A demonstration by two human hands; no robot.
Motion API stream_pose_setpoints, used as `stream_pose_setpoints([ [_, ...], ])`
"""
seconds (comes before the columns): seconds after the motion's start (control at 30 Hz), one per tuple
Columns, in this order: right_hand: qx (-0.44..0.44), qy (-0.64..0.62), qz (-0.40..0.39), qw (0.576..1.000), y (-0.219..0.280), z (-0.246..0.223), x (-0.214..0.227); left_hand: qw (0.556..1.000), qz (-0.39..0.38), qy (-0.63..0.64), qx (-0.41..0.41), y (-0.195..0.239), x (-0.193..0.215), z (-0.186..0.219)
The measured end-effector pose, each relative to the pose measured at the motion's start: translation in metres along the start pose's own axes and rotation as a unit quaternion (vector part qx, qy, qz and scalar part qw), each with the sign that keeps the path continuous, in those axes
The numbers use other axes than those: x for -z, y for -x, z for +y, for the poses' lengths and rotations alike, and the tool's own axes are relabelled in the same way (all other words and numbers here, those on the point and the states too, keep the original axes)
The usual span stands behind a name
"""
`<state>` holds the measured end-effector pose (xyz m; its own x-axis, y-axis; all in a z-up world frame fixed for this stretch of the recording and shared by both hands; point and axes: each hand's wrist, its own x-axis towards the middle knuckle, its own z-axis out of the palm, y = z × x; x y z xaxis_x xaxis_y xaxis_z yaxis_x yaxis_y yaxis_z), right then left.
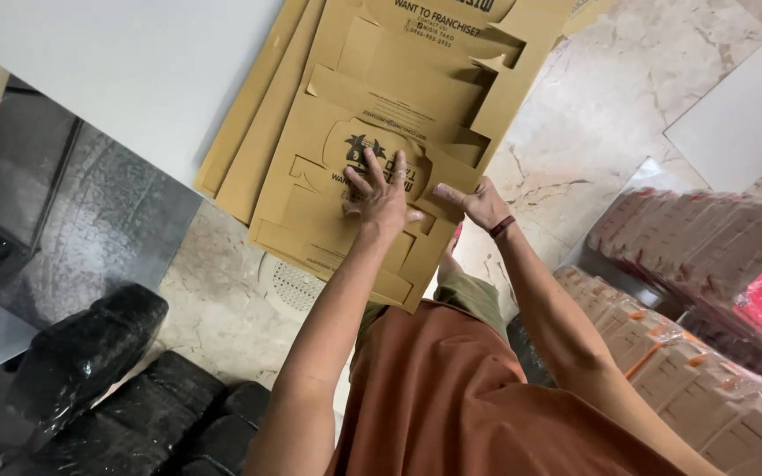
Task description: Folding flat cardboard templates into boxes and stacking them on a table.
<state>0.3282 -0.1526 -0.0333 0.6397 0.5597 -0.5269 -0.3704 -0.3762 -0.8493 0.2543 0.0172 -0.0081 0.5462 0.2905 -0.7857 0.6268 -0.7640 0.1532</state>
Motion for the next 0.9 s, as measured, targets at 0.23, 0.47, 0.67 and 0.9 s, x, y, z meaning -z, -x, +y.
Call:
stream_pose_setpoints([
  [0.23, 0.058, 0.043, -0.007, 0.997, -0.012, 0.049, 0.008, 1.000, -0.019, 0.018, 0.004, 0.000, 0.000, -0.003],
  [0.47, 0.210, 0.123, -0.047, 0.969, -0.015, 0.034, 0.012, 0.999, -0.044, -0.008, 0.018, 0.008, 0.019, 0.003],
  [0.67, -0.096, -0.191, 0.082, 0.973, 0.000, 0.005, -0.016, 1.000, -0.024, 0.002, 0.015, 0.018, 0.024, 0.011],
  [0.9, -0.254, -0.212, 0.031, 0.943, 0.050, 0.043, -0.022, 0.999, 0.033, 0.032, -0.009, 0.005, 0.004, 0.001],
])
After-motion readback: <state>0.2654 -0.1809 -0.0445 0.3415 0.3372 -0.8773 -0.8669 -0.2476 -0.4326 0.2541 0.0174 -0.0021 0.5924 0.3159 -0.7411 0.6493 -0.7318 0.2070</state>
